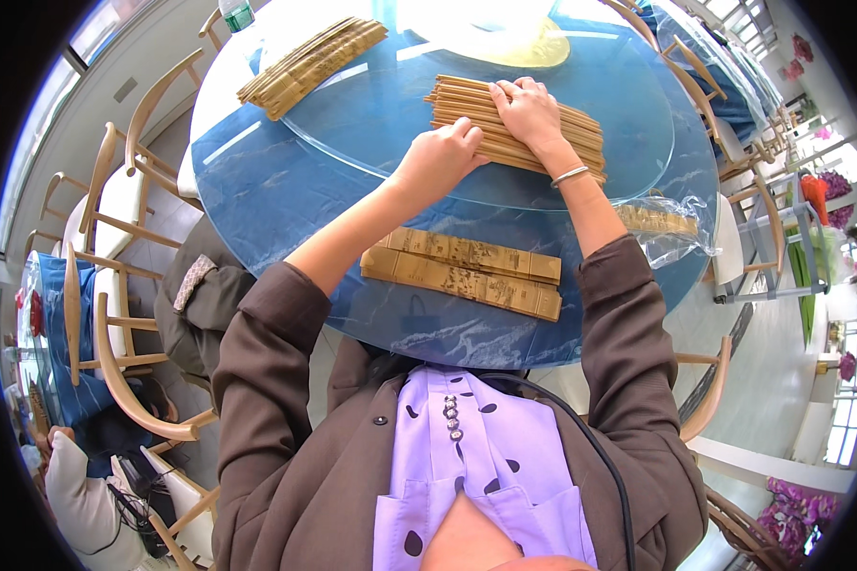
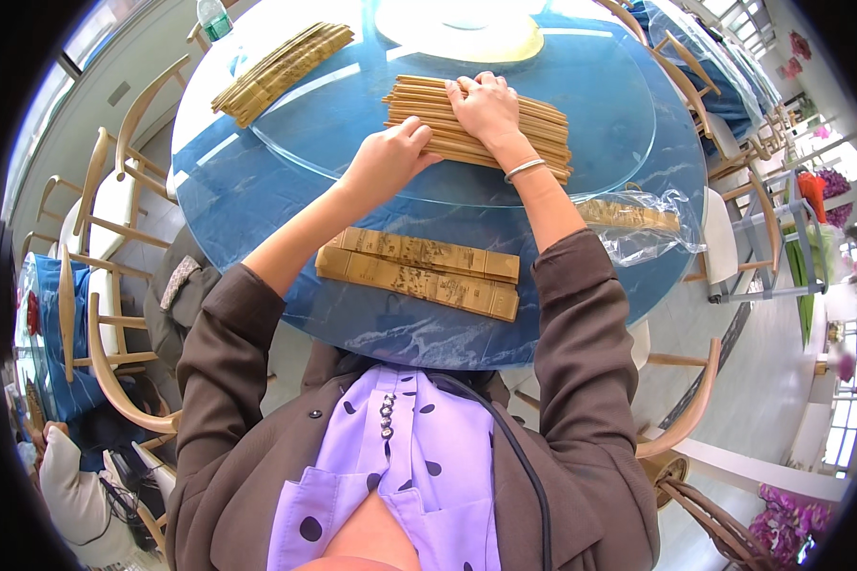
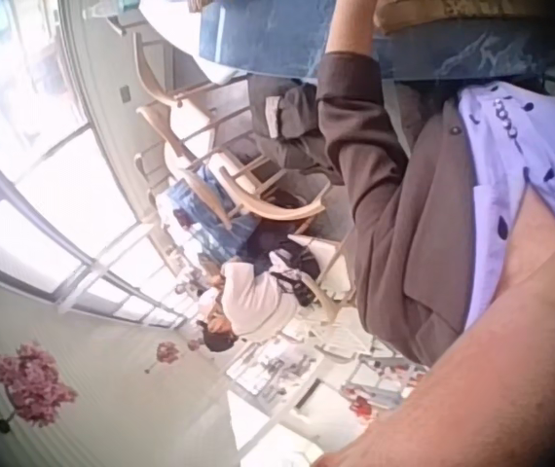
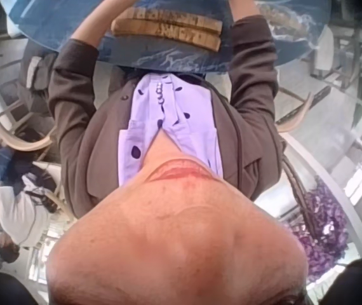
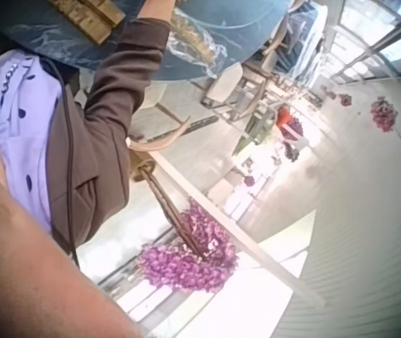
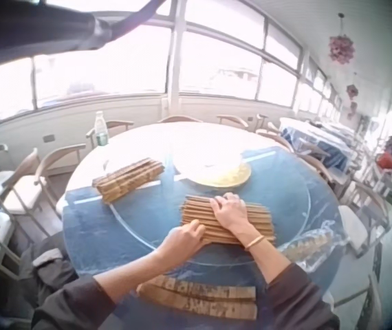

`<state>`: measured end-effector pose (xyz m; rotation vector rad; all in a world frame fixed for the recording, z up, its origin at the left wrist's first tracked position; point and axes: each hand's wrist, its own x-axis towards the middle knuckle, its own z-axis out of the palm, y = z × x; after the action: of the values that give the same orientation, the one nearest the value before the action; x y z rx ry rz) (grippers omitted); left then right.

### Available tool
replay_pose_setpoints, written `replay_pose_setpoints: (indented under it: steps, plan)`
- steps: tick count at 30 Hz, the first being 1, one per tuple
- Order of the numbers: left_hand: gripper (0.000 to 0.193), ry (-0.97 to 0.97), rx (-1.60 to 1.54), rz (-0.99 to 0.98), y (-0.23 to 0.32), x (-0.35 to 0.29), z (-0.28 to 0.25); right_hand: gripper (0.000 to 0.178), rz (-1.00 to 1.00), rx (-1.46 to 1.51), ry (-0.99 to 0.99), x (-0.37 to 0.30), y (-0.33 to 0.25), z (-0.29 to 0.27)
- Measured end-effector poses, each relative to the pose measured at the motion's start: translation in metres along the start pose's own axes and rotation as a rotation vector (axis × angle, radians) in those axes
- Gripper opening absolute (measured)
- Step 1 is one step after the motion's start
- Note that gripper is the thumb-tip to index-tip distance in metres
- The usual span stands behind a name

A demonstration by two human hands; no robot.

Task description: The person repeatedly picks up thin bamboo strips and wider printed bamboo pieces from a glass table, aligns them, and places them into stacks. The hands handle the items one at a time, organizing them into neat piles.

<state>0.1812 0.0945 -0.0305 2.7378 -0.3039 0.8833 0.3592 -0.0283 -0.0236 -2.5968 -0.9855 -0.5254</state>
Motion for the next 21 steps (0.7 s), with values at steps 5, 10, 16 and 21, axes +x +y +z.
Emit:
replay_pose_setpoints:
  steps: [5, 10, 16, 21]
  plan:
    - [0.030, 0.035, -0.090, -0.026, 0.004, 0.003, 0.000, 0.044, -0.026, -0.050, 0.037, -0.004, 0.003, -0.005]
    - [0.029, 0.032, -0.160, -0.077, 0.009, 0.002, 0.000, 0.046, -0.008, -0.010, 0.000, -0.004, 0.000, -0.007]
    - [0.028, 0.036, -0.135, -0.079, 0.021, 0.006, 0.002, 0.050, -0.015, 0.051, 0.008, -0.008, 0.008, -0.009]
    - [0.028, 0.010, -0.115, -0.054, 0.023, 0.008, 0.002, 0.043, -0.003, -0.016, 0.006, -0.010, 0.012, -0.013]
